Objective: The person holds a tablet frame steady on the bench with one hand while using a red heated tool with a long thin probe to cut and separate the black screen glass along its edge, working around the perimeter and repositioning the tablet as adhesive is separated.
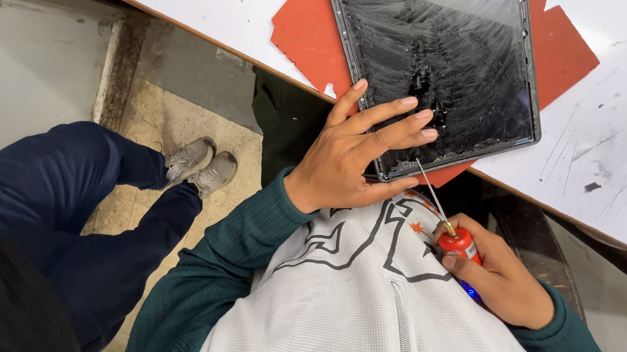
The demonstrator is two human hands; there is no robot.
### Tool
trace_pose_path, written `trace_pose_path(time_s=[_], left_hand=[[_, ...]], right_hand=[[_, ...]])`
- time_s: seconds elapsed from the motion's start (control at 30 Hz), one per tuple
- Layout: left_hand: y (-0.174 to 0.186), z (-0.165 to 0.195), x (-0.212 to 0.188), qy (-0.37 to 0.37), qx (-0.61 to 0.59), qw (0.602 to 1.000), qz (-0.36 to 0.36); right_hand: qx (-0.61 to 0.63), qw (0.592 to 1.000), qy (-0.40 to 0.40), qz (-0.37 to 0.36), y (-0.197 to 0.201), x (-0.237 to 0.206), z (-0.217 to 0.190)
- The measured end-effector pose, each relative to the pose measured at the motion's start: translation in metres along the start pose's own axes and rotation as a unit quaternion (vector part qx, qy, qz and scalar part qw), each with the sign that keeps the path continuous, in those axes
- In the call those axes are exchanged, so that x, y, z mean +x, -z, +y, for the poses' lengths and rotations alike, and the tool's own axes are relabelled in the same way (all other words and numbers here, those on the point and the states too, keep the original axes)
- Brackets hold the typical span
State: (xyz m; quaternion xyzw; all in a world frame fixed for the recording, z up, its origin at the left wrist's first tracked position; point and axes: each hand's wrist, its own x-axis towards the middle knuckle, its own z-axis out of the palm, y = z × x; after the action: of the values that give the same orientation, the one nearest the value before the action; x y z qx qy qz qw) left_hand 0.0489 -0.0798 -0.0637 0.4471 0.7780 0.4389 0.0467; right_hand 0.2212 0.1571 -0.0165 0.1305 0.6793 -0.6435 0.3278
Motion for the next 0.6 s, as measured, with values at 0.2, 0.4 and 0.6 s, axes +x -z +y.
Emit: trace_pose_path(time_s=[0.2,0.4,0.6], left_hand=[[0.0006,0.0009,-0.0001,0.003,-0.007,1.000,0.006],[0.0026,0.0015,0.0008,0.005,-0.011,1.000,0.004],[0.0066,0.0037,0.0019,0.004,-0.003,1.000,-0.001]], right_hand=[[-0.016,1.000,0.000,-0.002,-0.0018,-0.0005,-0.0005],[-0.017,1.000,-0.014,-0.001,-0.0033,0.0013,-0.0016],[-0.014,1.000,-0.008,-0.013,-0.0051,0.0043,-0.0034]])
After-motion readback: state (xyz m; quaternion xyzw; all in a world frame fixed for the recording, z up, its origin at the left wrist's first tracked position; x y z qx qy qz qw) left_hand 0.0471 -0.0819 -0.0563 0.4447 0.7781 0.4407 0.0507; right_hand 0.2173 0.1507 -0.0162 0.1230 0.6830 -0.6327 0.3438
